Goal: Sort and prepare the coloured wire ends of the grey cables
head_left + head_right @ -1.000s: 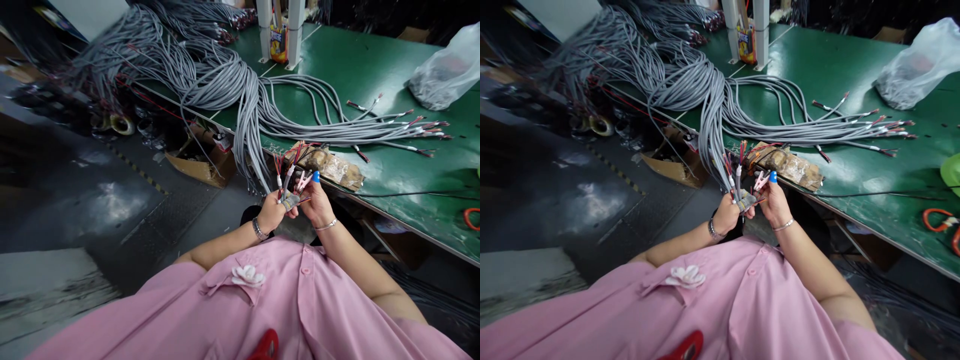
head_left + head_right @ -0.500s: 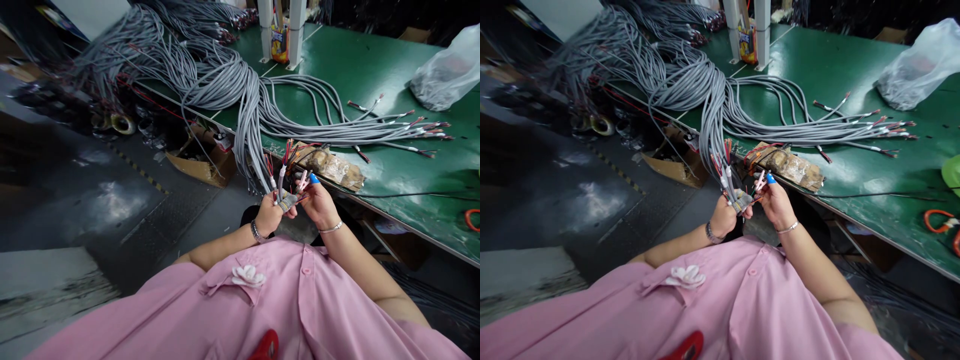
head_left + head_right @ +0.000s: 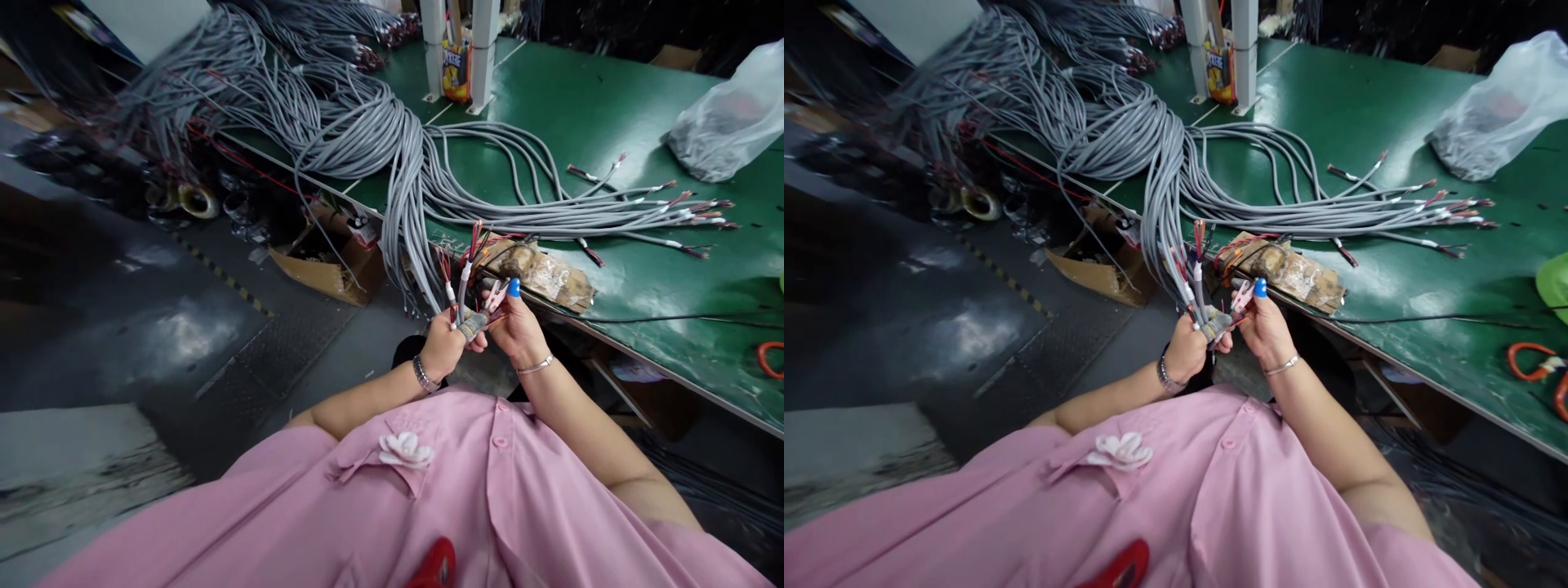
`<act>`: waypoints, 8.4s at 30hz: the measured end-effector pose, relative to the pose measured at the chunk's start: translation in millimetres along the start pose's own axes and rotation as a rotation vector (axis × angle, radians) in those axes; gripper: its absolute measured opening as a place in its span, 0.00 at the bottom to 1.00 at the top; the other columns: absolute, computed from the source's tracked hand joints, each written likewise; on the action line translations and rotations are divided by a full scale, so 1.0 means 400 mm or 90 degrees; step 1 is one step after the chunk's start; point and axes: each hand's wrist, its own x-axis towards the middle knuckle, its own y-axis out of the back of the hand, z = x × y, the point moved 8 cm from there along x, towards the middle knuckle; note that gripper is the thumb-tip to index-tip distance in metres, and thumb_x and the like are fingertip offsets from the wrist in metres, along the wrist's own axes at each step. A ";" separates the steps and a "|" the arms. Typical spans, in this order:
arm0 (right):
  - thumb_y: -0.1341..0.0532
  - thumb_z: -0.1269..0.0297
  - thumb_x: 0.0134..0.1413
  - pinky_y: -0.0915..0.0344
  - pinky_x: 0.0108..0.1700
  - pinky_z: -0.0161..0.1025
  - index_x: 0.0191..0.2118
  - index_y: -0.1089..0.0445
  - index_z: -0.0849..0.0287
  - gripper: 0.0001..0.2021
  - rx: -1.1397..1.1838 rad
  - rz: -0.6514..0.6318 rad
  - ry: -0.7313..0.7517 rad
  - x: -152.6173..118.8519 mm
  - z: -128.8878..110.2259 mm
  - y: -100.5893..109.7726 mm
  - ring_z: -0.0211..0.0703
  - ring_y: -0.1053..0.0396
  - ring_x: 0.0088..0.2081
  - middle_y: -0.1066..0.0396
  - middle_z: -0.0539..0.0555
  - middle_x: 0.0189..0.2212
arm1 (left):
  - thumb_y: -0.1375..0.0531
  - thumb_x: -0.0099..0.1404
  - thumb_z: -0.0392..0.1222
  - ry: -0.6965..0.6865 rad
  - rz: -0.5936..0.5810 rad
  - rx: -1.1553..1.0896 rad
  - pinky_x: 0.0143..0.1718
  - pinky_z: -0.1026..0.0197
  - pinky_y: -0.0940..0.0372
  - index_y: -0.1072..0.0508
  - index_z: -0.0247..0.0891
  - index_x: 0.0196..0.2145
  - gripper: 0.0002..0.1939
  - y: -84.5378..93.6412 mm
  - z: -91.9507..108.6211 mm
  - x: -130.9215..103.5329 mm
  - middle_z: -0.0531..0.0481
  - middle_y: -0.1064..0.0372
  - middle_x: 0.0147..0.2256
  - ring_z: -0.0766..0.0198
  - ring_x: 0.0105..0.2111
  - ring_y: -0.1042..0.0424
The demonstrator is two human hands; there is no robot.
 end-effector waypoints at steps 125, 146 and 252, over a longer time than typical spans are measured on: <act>0.36 0.38 0.47 0.37 0.23 0.35 0.30 0.32 0.56 0.23 -0.070 0.018 0.070 -0.013 -0.027 -0.016 0.37 0.35 0.23 0.31 0.49 0.23 | 0.31 0.49 0.48 0.174 -0.231 -0.036 0.15 0.67 0.41 0.30 0.33 0.24 0.16 -0.013 -0.015 0.047 0.53 0.34 0.16 0.70 0.14 0.37; 0.36 0.43 0.51 0.38 0.26 0.33 0.30 0.29 0.57 0.20 -0.080 -0.002 0.052 -0.045 -0.031 -0.018 0.34 0.37 0.25 0.30 0.49 0.26 | 0.33 0.54 0.54 0.027 -0.103 0.006 0.18 0.66 0.39 0.30 0.34 0.24 0.19 0.000 0.009 0.000 0.53 0.32 0.17 0.69 0.16 0.35; 0.32 0.55 0.49 0.40 0.26 0.37 0.30 0.27 0.57 0.11 -0.319 -0.056 0.076 -0.141 -0.003 -0.052 0.37 0.35 0.22 0.30 0.49 0.20 | 0.34 0.56 0.53 0.049 -0.182 0.144 0.22 0.66 0.36 0.28 0.32 0.20 0.20 0.024 -0.015 -0.016 0.49 0.31 0.18 0.69 0.18 0.32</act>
